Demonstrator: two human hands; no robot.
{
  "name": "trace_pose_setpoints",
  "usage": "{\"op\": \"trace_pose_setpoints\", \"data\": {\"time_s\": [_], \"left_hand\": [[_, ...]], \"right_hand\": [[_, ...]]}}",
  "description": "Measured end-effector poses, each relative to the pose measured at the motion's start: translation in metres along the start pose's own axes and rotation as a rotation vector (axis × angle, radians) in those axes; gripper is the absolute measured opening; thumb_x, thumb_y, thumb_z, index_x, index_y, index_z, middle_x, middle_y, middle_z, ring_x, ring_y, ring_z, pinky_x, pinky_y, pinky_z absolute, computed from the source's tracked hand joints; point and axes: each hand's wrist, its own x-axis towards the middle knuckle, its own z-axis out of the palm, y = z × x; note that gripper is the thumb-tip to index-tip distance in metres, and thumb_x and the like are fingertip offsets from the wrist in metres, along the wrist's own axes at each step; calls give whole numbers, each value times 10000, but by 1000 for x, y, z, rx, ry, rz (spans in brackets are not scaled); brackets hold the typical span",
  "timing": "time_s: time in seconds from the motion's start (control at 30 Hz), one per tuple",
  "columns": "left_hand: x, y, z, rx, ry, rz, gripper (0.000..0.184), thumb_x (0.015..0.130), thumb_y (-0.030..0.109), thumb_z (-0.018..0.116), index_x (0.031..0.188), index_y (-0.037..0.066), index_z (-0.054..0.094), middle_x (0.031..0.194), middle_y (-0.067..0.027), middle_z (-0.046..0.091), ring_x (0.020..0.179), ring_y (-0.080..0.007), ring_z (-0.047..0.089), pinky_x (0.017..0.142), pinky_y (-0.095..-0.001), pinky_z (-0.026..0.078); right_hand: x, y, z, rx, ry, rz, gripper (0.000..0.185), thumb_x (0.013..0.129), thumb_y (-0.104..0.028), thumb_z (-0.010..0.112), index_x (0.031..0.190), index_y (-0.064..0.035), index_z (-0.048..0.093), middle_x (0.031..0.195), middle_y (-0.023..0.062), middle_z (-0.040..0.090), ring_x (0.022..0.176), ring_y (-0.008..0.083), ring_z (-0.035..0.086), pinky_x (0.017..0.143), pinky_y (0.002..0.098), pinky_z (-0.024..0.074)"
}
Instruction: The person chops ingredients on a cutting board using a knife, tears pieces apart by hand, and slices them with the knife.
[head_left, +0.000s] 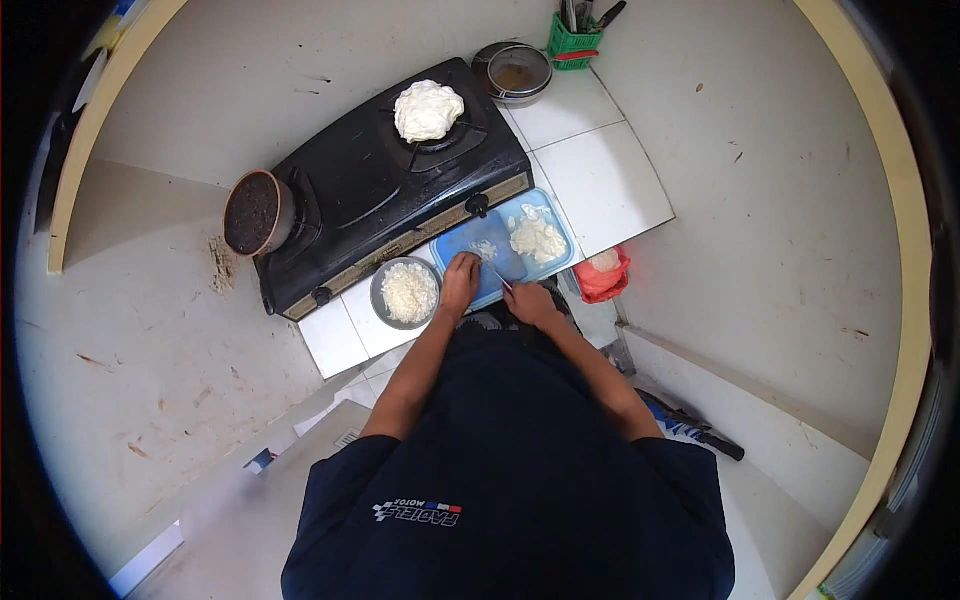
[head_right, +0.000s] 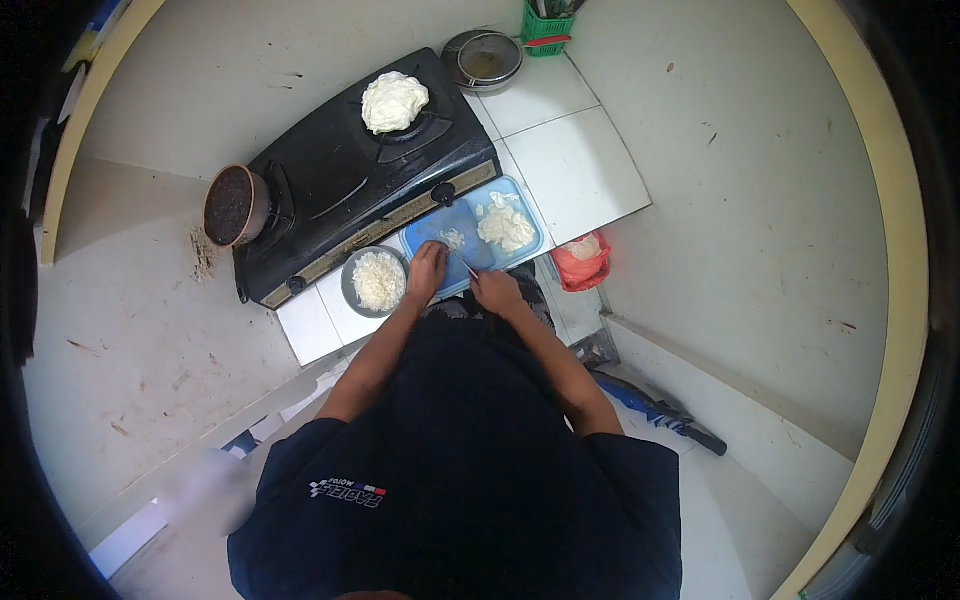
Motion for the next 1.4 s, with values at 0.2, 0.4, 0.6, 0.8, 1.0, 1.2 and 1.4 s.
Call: {"op": "trace_pose_setpoints", "data": {"time_s": [0.2,0.4,0.6,0.8,1.0,1.2,1.4], "left_hand": [[-1,-3,4,-10,9,-5,61,890,-10,659,947,-27,674,984,-203,666,925,-416,652,812,-460,530],[1,0,2,-4,-18,-6,77,885,-21,642,953,-42,672,987,-221,661,947,-429,643,843,-472,521],[3,1,0,13,-4,15,63,889,-21,635,941,-37,667,974,-220,655,924,-433,636,830,-481,519],[0,0,2,30,3,15,62,906,-3,624,938,-32,668,967,-216,652,926,-428,636,827,-484,519],[-2,-3,5,68,4,22,69,908,9,626,950,-23,670,972,-211,651,945,-416,633,849,-479,524],[0,-4,3,93,-22,58,69,910,13,627,949,-27,666,983,-209,652,951,-408,627,869,-473,519],[2,-2,0,104,-30,94,66,902,8,639,943,-37,663,979,-211,656,957,-402,626,868,-469,516]], "right_hand": [[-12,5,-9,-18,5,88,436,976,-408,565,942,9,687,812,284,686,818,466,689,777,566,551],[-7,8,-9,69,-47,2,458,997,-406,544,933,24,688,824,317,672,840,478,680,781,564,545],[3,2,-4,82,-54,-27,447,996,-383,543,894,26,692,790,295,678,788,485,678,773,567,546],[15,-6,-1,9,-50,-29,432,982,-375,547,894,23,688,795,284,688,774,476,686,759,577,551],[-3,10,-6,-43,-38,11,427,978,-387,551,936,14,691,811,280,691,788,468,694,754,569,556],[-1,13,-6,7,-38,31,440,976,-401,559,954,20,683,834,286,693,804,487,688,766,578,556],[0,16,-2,61,-43,-40,451,976,-399,560,893,24,691,764,307,669,777,498,679,762,584,547]]}}
